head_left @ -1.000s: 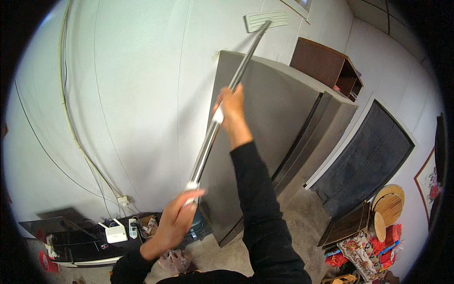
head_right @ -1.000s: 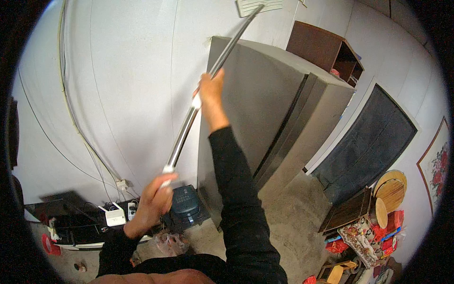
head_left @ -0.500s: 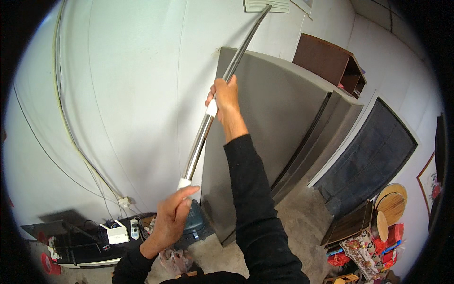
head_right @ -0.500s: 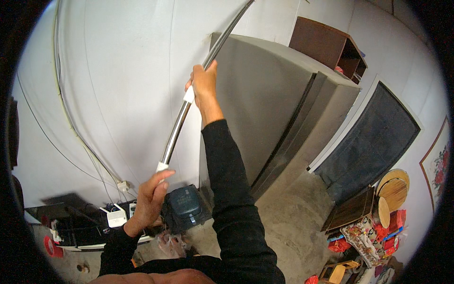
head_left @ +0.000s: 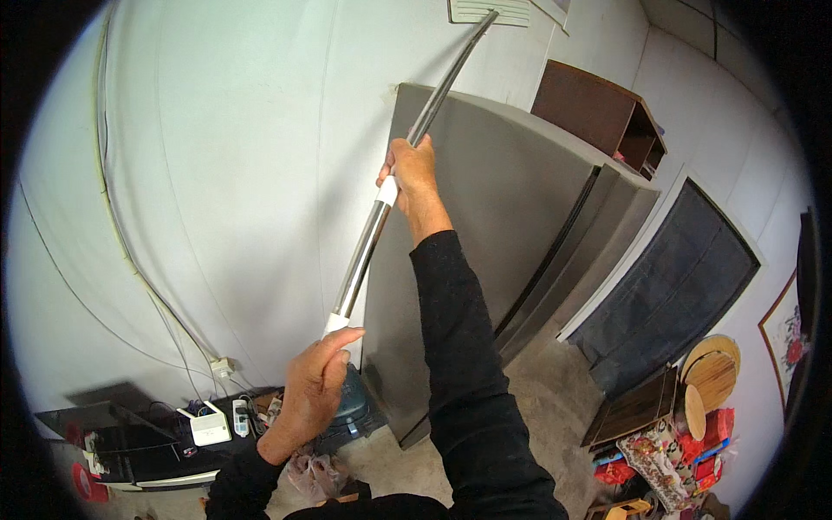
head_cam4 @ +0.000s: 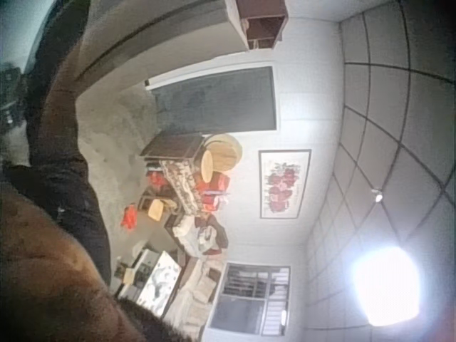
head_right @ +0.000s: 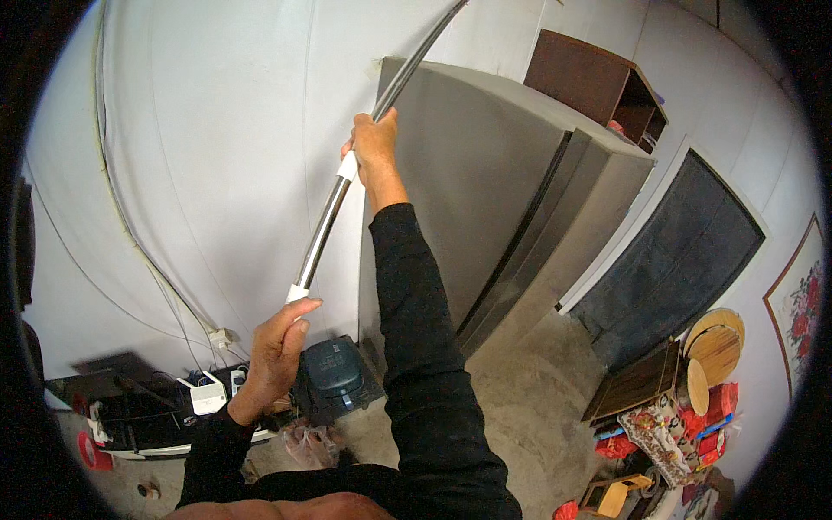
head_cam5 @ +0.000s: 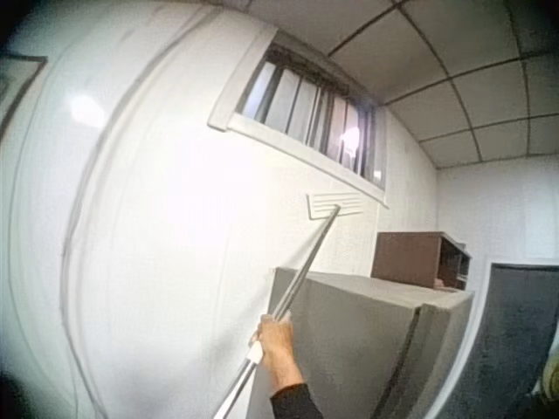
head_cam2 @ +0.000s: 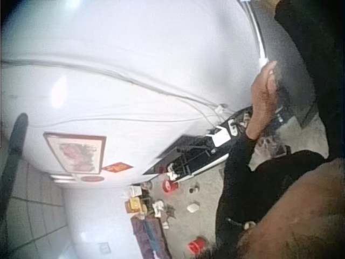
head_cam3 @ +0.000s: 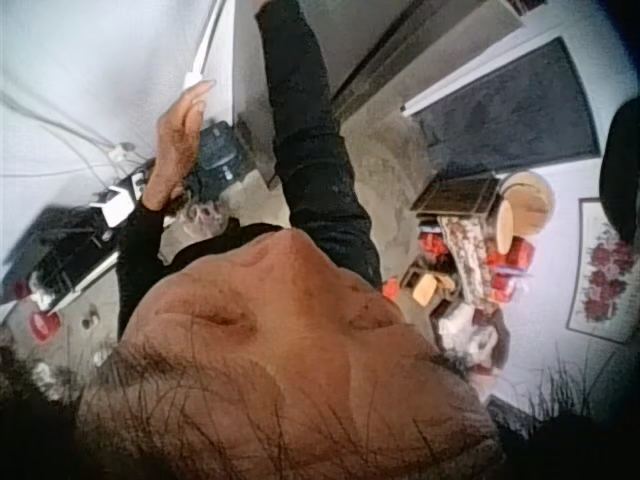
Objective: The person uses a long-handled wall scraper to scrape the upper wall surface near a window and above a refrigerator. They repeatedly move the tool up and down along the wall, occasionally repositioning their hands and stepping back to reach different sections.
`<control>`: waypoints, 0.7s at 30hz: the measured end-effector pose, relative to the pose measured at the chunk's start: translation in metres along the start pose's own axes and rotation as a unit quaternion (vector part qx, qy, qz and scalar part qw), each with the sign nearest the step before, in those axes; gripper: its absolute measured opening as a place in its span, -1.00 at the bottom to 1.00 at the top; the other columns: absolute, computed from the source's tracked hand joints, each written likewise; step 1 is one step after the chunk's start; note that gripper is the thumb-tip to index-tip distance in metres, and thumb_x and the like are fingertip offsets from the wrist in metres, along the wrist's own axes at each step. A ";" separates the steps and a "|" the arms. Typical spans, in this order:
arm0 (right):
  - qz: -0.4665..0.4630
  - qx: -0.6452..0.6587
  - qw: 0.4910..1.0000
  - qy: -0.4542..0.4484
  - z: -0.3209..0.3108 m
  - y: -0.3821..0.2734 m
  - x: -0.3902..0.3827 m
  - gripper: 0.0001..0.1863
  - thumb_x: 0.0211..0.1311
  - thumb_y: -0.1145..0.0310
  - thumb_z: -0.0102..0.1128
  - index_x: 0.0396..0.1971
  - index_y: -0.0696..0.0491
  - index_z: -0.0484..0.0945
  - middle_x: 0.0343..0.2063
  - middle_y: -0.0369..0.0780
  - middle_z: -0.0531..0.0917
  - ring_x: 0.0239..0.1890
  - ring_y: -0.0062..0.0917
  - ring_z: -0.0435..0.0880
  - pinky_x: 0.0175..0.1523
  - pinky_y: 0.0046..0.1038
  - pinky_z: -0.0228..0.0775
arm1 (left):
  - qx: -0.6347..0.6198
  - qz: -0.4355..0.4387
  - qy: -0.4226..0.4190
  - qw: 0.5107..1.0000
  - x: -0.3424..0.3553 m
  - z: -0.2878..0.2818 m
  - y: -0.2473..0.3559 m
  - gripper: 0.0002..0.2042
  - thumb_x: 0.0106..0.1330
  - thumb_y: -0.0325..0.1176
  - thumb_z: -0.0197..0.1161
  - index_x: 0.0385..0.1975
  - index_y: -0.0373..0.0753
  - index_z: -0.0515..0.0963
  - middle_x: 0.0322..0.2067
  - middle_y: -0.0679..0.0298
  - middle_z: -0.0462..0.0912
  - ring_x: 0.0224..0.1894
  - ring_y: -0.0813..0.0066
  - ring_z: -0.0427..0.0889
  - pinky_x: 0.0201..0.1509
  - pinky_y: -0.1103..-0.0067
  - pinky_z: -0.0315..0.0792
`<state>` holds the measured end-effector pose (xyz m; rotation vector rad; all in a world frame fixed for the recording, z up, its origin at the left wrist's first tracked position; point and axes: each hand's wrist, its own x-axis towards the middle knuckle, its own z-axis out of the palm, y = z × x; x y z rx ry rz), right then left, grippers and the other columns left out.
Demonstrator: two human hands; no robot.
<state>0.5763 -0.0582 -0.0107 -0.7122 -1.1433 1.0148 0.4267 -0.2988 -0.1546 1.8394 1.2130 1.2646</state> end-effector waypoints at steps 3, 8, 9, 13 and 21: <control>-0.009 -0.024 1.000 0.006 -0.007 0.005 -0.025 -0.80 0.24 0.56 -0.10 -0.21 0.13 0.12 -0.61 -0.25 0.34 -0.83 -0.59 0.36 -0.81 -0.49 0.34 | -0.001 0.067 0.001 0.998 -0.021 0.010 0.001 -0.71 0.39 -0.47 -0.04 0.04 -0.32 0.50 -0.06 -0.03 0.62 -0.02 0.20 0.63 0.07 0.45 0.42; 0.050 -0.050 0.997 -0.037 -0.009 0.038 -0.086 -0.69 0.25 0.56 -0.09 -0.04 0.14 0.14 -0.48 -0.25 0.38 -0.66 -0.61 0.46 -0.72 -0.54 0.42 | -0.115 0.045 -0.001 0.992 -0.072 0.020 -0.001 -0.70 0.39 -0.44 -0.03 0.04 -0.34 0.50 -0.17 0.01 0.62 -0.16 0.26 0.60 -0.02 0.46 0.41; 0.029 -0.046 0.998 -0.025 -0.008 0.035 -0.078 -0.52 0.26 0.56 -0.11 0.15 0.19 0.02 -0.53 -0.26 0.39 -0.69 -0.63 0.43 -0.73 -0.55 0.40 | -0.093 0.062 0.012 0.994 -0.068 0.020 0.001 -0.70 0.39 -0.45 -0.04 0.04 -0.33 0.50 -0.22 0.03 0.61 -0.22 0.30 0.58 -0.08 0.47 0.41; 0.010 -0.019 1.000 -0.013 -0.016 -0.008 -0.012 -0.31 0.19 0.55 -0.09 0.32 0.21 -0.10 -0.59 -0.27 0.38 -0.73 -0.65 0.38 -0.75 -0.58 0.35 | -0.028 0.034 -0.007 0.999 -0.015 0.015 0.014 -0.70 0.39 -0.47 -0.05 0.05 -0.29 0.50 -0.34 0.05 0.57 -0.37 0.32 0.54 -0.23 0.42 0.39; 0.040 -0.041 0.997 -0.054 0.011 0.020 -0.086 -0.33 0.26 0.58 -0.12 0.35 0.16 -0.11 -0.54 -0.27 0.41 -0.72 -0.63 0.39 -0.68 -0.54 0.46 | -0.012 0.139 0.092 0.986 -0.083 0.017 -0.009 -0.74 0.39 -0.46 -0.01 0.01 -0.28 0.52 -0.43 0.16 0.53 -0.47 0.31 0.45 -0.32 0.40 0.35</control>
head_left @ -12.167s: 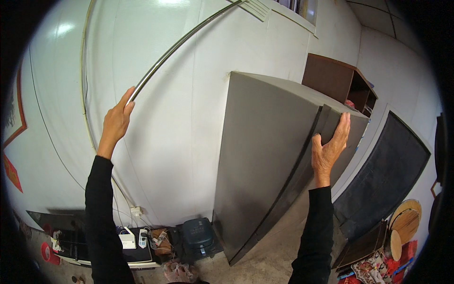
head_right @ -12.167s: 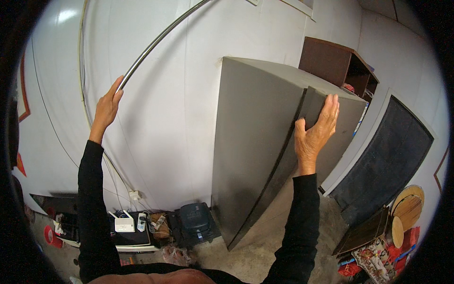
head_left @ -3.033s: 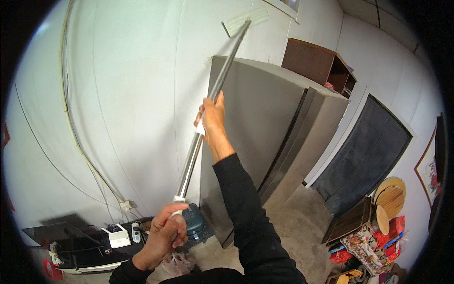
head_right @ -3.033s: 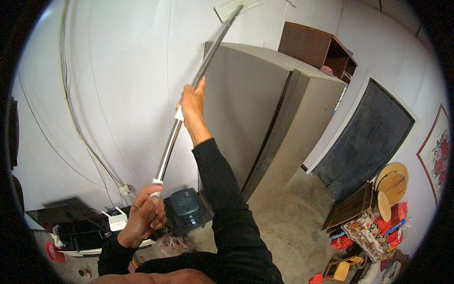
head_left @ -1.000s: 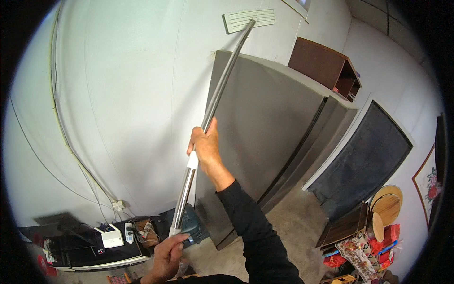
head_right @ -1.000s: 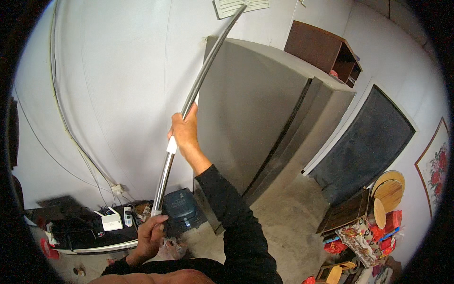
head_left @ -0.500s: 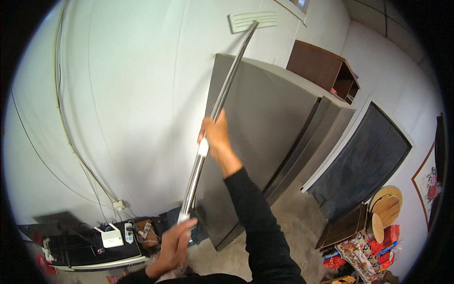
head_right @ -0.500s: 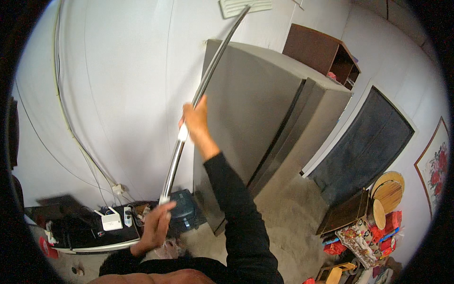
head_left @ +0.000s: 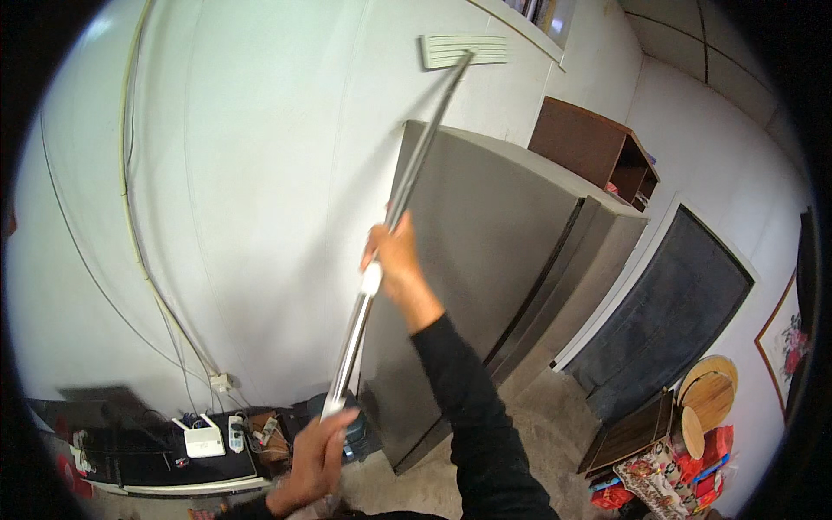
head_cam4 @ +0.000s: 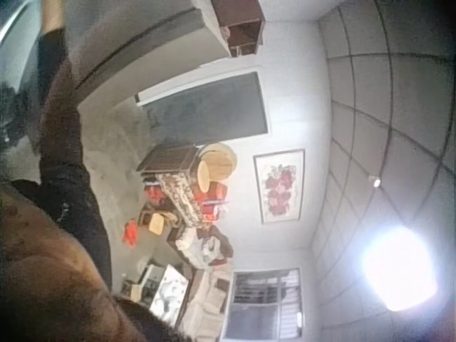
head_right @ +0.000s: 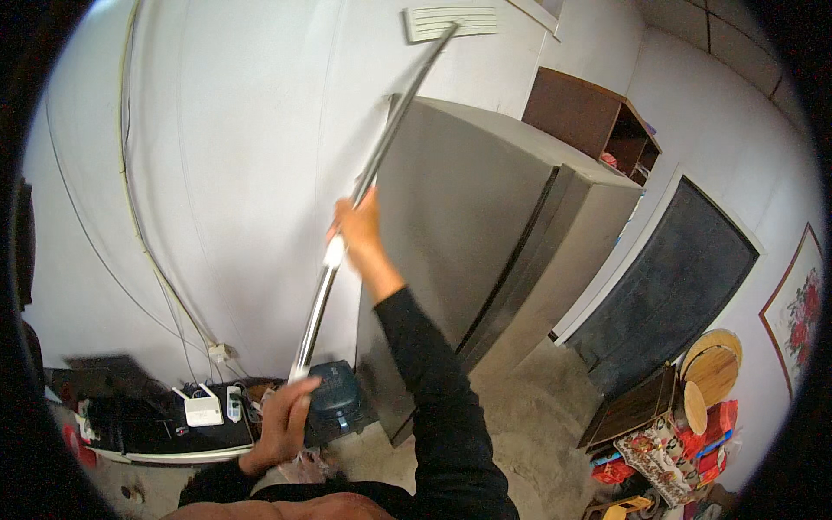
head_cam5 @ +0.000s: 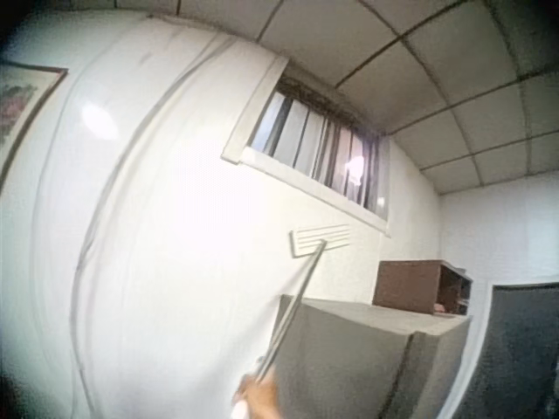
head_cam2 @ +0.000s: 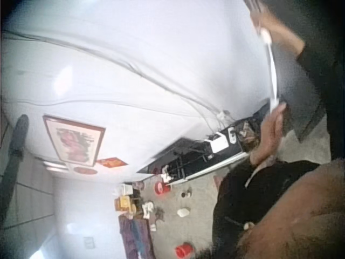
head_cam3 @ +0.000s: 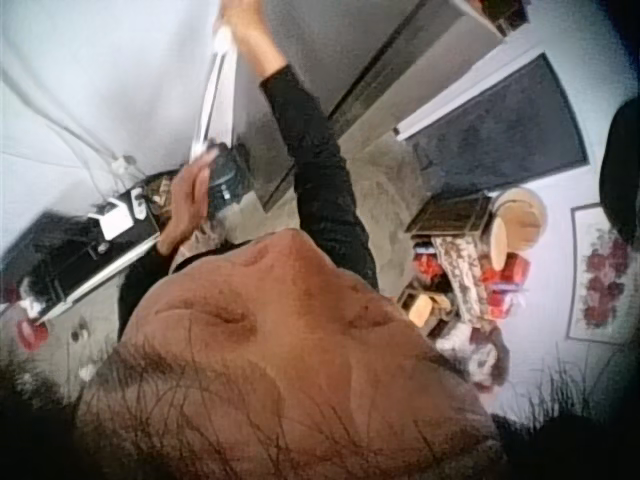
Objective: The person uses a long-handled wall scraper to scrape the upper wall surface near a window and above a refrigerator. They repeatedly move the tool up and down along the wall, occasionally repositioning their hands and stepping back to reach different sections.
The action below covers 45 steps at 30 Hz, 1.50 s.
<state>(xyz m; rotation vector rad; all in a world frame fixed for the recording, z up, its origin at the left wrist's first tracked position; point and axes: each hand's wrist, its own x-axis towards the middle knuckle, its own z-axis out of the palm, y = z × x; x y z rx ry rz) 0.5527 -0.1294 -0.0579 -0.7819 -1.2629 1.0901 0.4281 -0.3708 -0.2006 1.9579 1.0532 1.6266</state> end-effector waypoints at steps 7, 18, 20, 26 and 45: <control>-0.028 0.053 0.997 -0.045 0.019 -0.007 0.017 -0.35 0.19 0.54 -0.16 0.30 0.15 -0.06 -0.66 -0.27 0.36 -0.81 -0.57 0.38 -0.74 -0.48 0.34 | -0.079 -0.124 -0.024 0.989 0.006 -0.011 -0.008 -0.77 0.40 -0.46 -0.01 -0.05 -0.30 0.55 -0.51 0.27 0.46 -0.51 0.44 0.39 -0.36 0.55 0.29; -0.034 0.032 0.998 -0.029 0.035 -0.015 0.008 -0.39 0.19 0.55 -0.14 0.25 0.28 -0.04 -0.61 -0.26 0.38 -0.80 -0.57 0.39 -0.74 -0.49 0.38 | -0.407 -0.291 -0.048 0.864 0.001 -0.050 0.010 -0.51 0.44 -0.36 -0.02 0.37 0.04 0.16 -0.51 0.28 0.39 -0.64 0.57 0.25 -0.53 0.62 0.24; -0.039 0.045 0.998 -0.036 0.037 -0.011 0.010 -0.38 0.19 0.54 -0.15 0.26 0.28 -0.05 -0.62 -0.27 0.38 -0.79 -0.57 0.40 -0.72 -0.48 0.40 | -0.559 -0.337 -0.036 0.756 0.002 -0.057 0.008 -0.38 0.45 -0.29 -0.01 0.45 0.22 -0.09 -0.46 0.22 0.37 -0.67 0.64 0.21 -0.59 0.65 0.21; -0.022 0.037 0.999 -0.015 0.012 -0.025 0.035 -0.41 0.25 0.50 -0.08 0.26 0.25 0.01 -0.59 -0.26 0.37 -0.74 -0.59 0.42 -0.72 -0.50 0.43 | -0.517 -0.321 -0.067 0.791 0.032 -0.035 0.006 -0.40 0.45 -0.40 -0.07 0.45 0.07 -0.07 -0.60 0.34 0.28 -0.69 0.68 0.16 -0.62 0.68 0.16; -0.041 -0.002 0.999 0.012 0.046 0.016 -0.022 -0.11 0.19 0.58 -0.04 0.41 0.04 -0.36 -0.32 -0.15 0.39 -0.61 -0.57 0.44 -0.66 -0.53 0.43 | -0.418 -0.391 -0.011 0.820 -0.002 -0.064 0.013 -0.39 0.40 -0.45 -0.04 0.44 -0.07 -0.05 -0.63 0.35 0.29 -0.67 0.65 0.23 -0.62 0.68 0.19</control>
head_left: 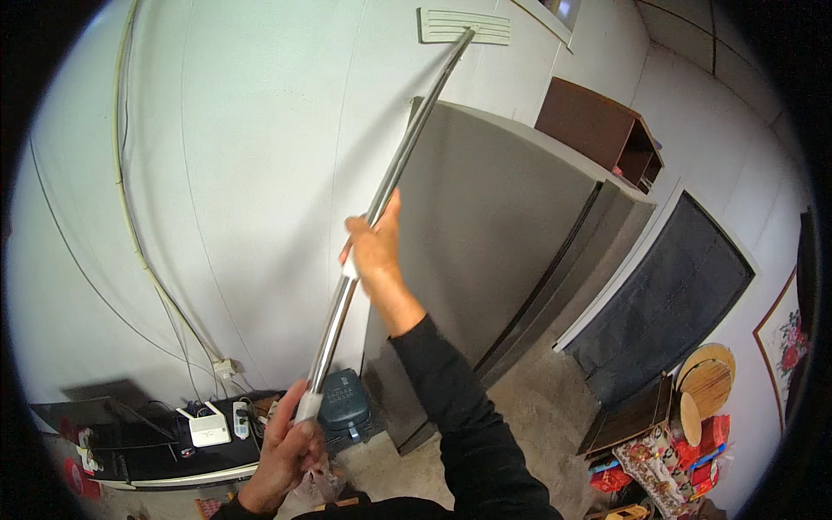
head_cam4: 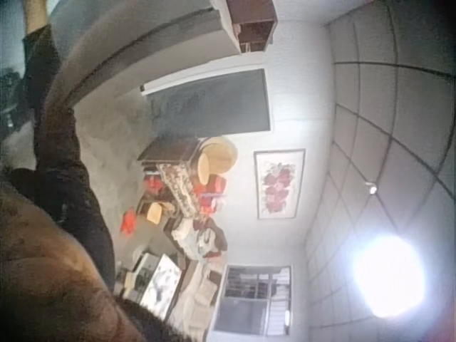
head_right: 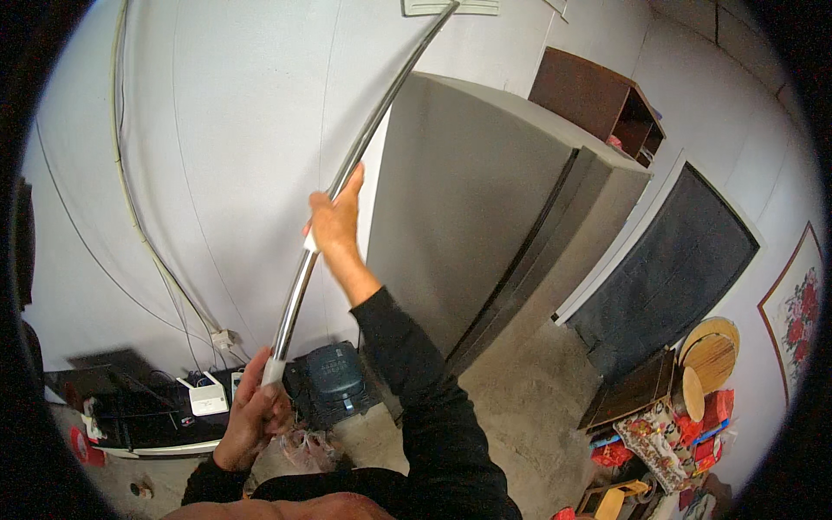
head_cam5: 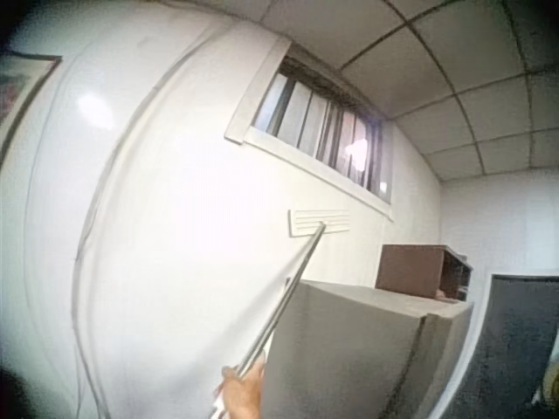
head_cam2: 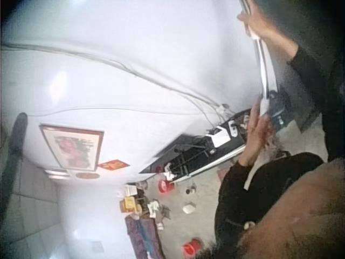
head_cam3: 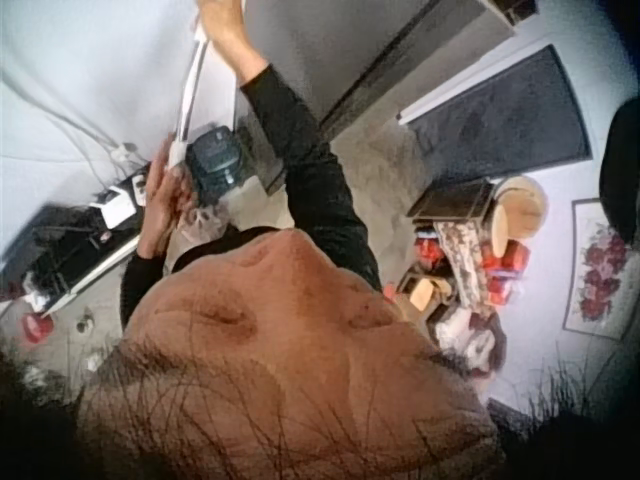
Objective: The person uses a long-handled wall scraper to scrape the upper wall surface near a window and above a refrigerator. They repeatedly move the tool up and down along the wall, occasionally repositioning their hands and stepping back to reach different sections.
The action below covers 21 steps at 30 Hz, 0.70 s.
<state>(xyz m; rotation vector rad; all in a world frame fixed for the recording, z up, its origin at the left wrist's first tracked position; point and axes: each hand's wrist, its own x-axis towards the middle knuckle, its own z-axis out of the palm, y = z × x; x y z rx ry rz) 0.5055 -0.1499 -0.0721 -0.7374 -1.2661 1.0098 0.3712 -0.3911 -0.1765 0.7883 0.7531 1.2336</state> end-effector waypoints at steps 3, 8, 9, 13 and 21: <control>0.011 -0.026 0.998 0.049 -0.037 -0.007 0.046 -0.11 0.22 0.59 -0.02 0.43 0.03 -0.36 -0.37 -0.09 0.45 -0.73 -0.60 0.41 -0.71 -0.54 0.40 | -0.007 0.003 -0.094 0.996 0.044 0.021 0.008 -0.39 0.44 -0.35 0.00 0.44 0.04 -0.07 -0.61 0.40 0.31 -0.70 0.69 0.19 -0.66 0.68 0.16; 0.011 -0.058 0.987 0.149 -0.103 -0.045 0.116 -0.52 0.19 0.55 0.07 0.07 0.08 0.12 -0.54 -0.23 0.39 -0.69 -0.58 0.44 -0.71 -0.49 0.42 | -0.054 0.013 -0.177 0.983 0.127 0.086 0.021 -0.44 0.46 -0.40 -0.08 0.44 0.02 -0.01 -0.62 0.46 0.25 -0.72 0.75 0.13 -0.69 0.72 0.03; 0.043 -0.101 0.987 0.119 -0.114 -0.054 0.122 -0.21 0.17 0.58 0.05 0.35 0.10 -0.15 -0.29 -0.05 0.39 -0.61 -0.53 0.50 -0.65 -0.50 0.47 | -0.045 0.013 -0.173 0.984 0.134 0.093 0.023 -0.44 0.45 -0.40 -0.07 0.44 0.02 0.00 -0.62 0.46 0.25 -0.72 0.74 0.12 -0.69 0.72 0.03; 0.020 -0.064 0.986 0.150 -0.093 -0.045 0.122 -0.62 0.17 0.56 0.06 -0.07 0.05 0.13 -0.56 -0.25 0.36 -0.69 -0.61 0.41 -0.70 -0.49 0.41 | -0.028 0.028 -0.184 0.982 0.125 0.071 0.034 -0.45 0.48 -0.36 -0.07 0.44 0.02 -0.02 -0.62 0.41 0.28 -0.68 0.71 0.16 -0.63 0.68 0.10; 0.001 -0.105 0.994 0.025 -0.003 0.026 -0.020 -0.12 0.21 0.56 -0.04 0.42 0.06 -0.35 -0.30 -0.14 0.37 -0.42 -0.57 0.54 -0.58 -0.59 0.52 | -0.009 -0.010 -0.015 1.000 0.007 -0.024 -0.023 -0.41 0.43 -0.44 -0.09 0.45 -0.06 -0.07 -0.64 0.35 0.28 -0.68 0.63 0.21 -0.60 0.64 0.21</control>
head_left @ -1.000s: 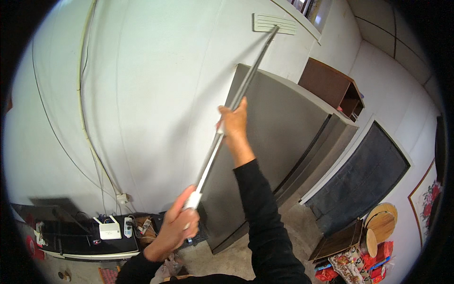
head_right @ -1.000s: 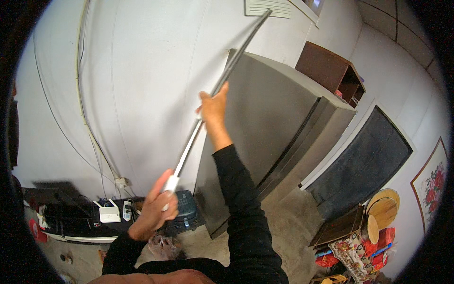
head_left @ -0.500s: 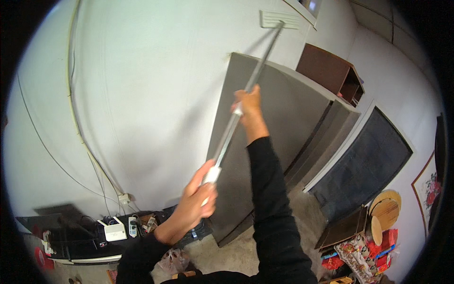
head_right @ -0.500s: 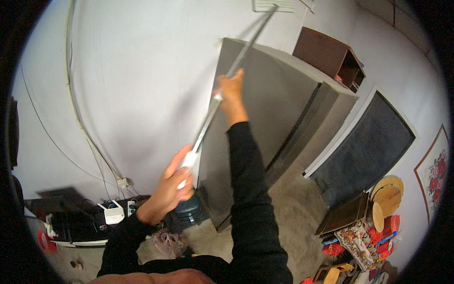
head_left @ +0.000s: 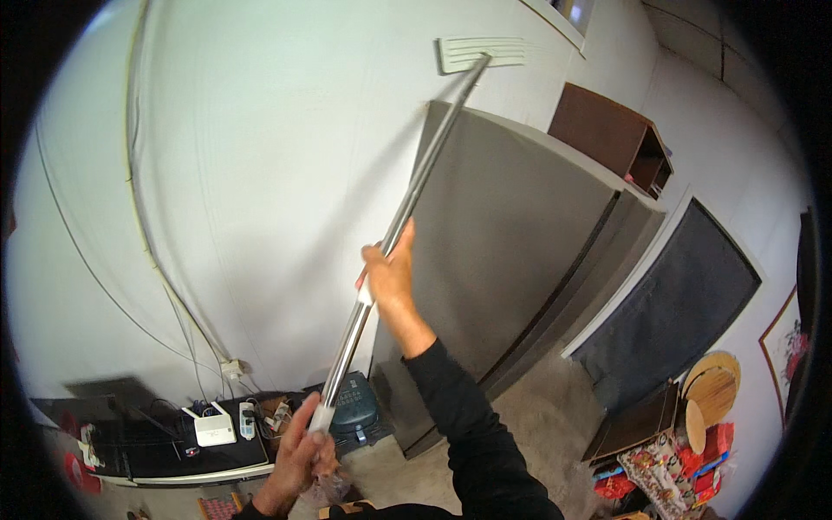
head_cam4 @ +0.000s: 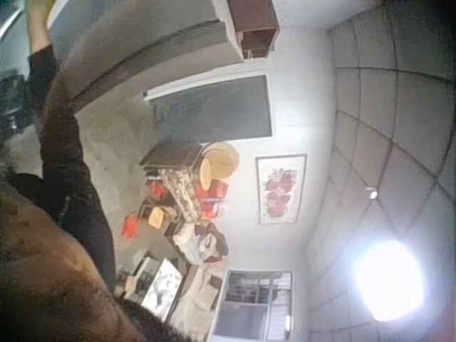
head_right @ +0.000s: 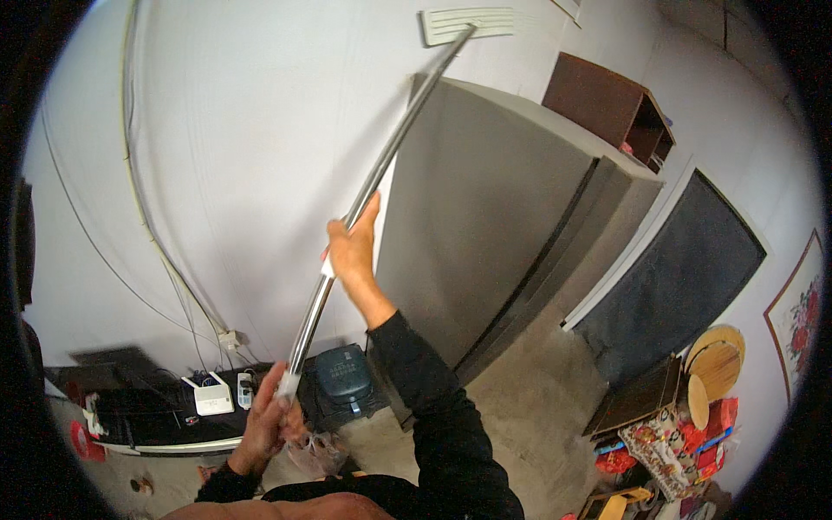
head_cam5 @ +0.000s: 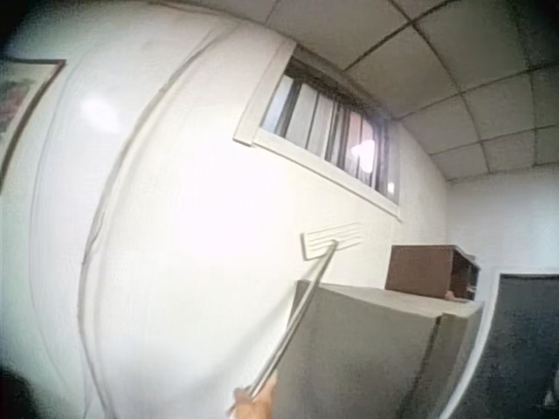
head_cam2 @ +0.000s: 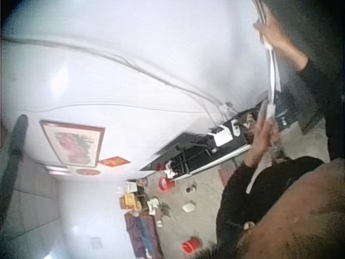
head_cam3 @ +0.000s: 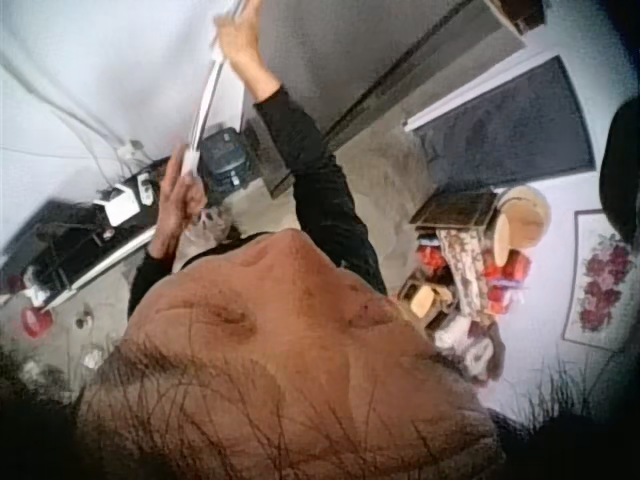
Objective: The person uses a long-handled wall scraper to scrape the upper wall surface near a window and above a refrigerator. They repeatedly move the tool up and down along the wall, occasionally repositioning their hands and stepping back to reach different sections.
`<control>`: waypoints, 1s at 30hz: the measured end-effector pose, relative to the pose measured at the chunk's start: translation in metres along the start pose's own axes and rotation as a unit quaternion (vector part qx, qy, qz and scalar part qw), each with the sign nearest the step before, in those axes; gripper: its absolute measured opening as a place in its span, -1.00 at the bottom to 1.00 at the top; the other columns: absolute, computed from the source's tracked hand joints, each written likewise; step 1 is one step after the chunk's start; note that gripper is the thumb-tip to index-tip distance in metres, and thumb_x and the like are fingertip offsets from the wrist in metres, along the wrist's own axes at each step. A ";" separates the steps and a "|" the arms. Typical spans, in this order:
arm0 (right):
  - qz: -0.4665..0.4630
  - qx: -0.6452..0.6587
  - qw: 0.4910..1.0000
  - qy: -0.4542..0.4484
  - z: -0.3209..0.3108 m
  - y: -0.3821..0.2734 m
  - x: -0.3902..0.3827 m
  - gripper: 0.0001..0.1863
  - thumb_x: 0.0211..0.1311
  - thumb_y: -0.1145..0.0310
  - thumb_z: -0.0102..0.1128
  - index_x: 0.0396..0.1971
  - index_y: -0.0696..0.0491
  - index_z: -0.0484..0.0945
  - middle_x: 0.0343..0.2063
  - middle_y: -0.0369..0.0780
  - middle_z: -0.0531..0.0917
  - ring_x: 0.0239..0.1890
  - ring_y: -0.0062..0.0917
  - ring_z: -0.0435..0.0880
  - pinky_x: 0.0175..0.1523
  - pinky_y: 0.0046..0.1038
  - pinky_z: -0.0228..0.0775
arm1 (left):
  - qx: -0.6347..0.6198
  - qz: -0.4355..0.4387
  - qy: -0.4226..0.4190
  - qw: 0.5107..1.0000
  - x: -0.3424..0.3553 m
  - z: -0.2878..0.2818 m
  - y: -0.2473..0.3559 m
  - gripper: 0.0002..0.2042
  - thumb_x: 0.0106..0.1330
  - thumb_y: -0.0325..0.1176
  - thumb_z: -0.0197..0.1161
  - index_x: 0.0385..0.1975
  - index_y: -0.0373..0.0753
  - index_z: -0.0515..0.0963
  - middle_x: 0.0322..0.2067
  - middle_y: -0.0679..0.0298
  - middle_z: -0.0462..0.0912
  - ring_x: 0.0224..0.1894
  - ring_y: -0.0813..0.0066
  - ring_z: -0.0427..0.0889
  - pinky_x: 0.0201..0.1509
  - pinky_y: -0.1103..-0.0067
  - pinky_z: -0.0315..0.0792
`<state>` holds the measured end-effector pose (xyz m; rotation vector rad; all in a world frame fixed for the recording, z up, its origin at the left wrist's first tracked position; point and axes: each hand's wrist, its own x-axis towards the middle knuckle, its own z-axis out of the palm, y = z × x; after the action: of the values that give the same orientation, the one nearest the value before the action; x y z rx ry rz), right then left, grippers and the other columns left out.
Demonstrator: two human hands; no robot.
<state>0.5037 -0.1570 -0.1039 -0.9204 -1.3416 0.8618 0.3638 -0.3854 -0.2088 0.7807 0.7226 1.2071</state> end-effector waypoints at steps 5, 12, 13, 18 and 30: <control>0.011 0.017 0.999 0.038 -0.037 0.006 0.035 -0.18 0.20 0.57 -0.05 0.39 0.09 -0.27 -0.33 -0.14 0.39 -0.61 -0.60 0.48 -0.68 -0.58 0.45 | 0.050 -0.017 -0.035 0.998 0.031 0.022 -0.007 -0.41 0.44 -0.41 -0.08 0.45 -0.04 -0.07 -0.64 0.37 0.29 -0.68 0.65 0.21 -0.62 0.65 0.19; 0.012 0.092 0.992 0.090 -0.075 -0.042 0.135 -0.52 0.15 0.61 -0.01 0.05 0.09 0.07 -0.49 -0.21 0.38 -0.71 -0.59 0.44 -0.70 -0.52 0.44 | 0.023 0.023 -0.112 0.993 0.102 0.082 0.072 -0.45 0.44 -0.36 -0.06 0.43 -0.05 0.02 -0.64 0.41 0.29 -0.70 0.67 0.17 -0.64 0.69 0.17; 0.023 0.086 0.991 0.104 -0.072 -0.048 0.135 -0.50 0.15 0.60 0.00 0.07 0.10 0.06 -0.48 -0.21 0.38 -0.70 -0.58 0.45 -0.68 -0.52 0.46 | 0.053 0.026 -0.095 0.994 0.092 0.081 0.083 -0.45 0.43 -0.36 -0.05 0.42 -0.05 0.04 -0.64 0.41 0.29 -0.70 0.68 0.17 -0.65 0.71 0.16; 0.017 0.225 0.973 0.056 0.009 -0.049 0.083 -0.26 0.13 0.60 0.04 0.27 0.10 -0.13 -0.34 -0.11 0.38 -0.61 -0.52 0.49 -0.66 -0.49 0.48 | 0.169 0.038 0.068 0.982 0.001 0.049 0.139 -0.45 0.38 -0.42 -0.05 0.40 -0.10 0.13 -0.65 0.42 0.30 -0.71 0.71 0.24 -0.70 0.74 0.10; 0.017 0.269 0.958 0.094 -0.033 -0.054 0.121 -0.65 0.13 0.61 0.02 -0.21 0.07 0.06 -0.59 -0.23 0.36 -0.77 -0.54 0.42 -0.70 -0.34 0.47 | 0.237 0.066 0.007 0.969 0.035 0.090 0.153 -0.44 0.32 -0.32 0.02 0.36 -0.17 0.20 -0.66 0.44 0.29 -0.72 0.73 0.15 -0.66 0.71 0.11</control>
<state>0.5416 -0.0704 -0.0062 -0.5784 -0.8624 1.0677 0.3659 -0.3371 -0.0346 1.2316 1.0013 1.1724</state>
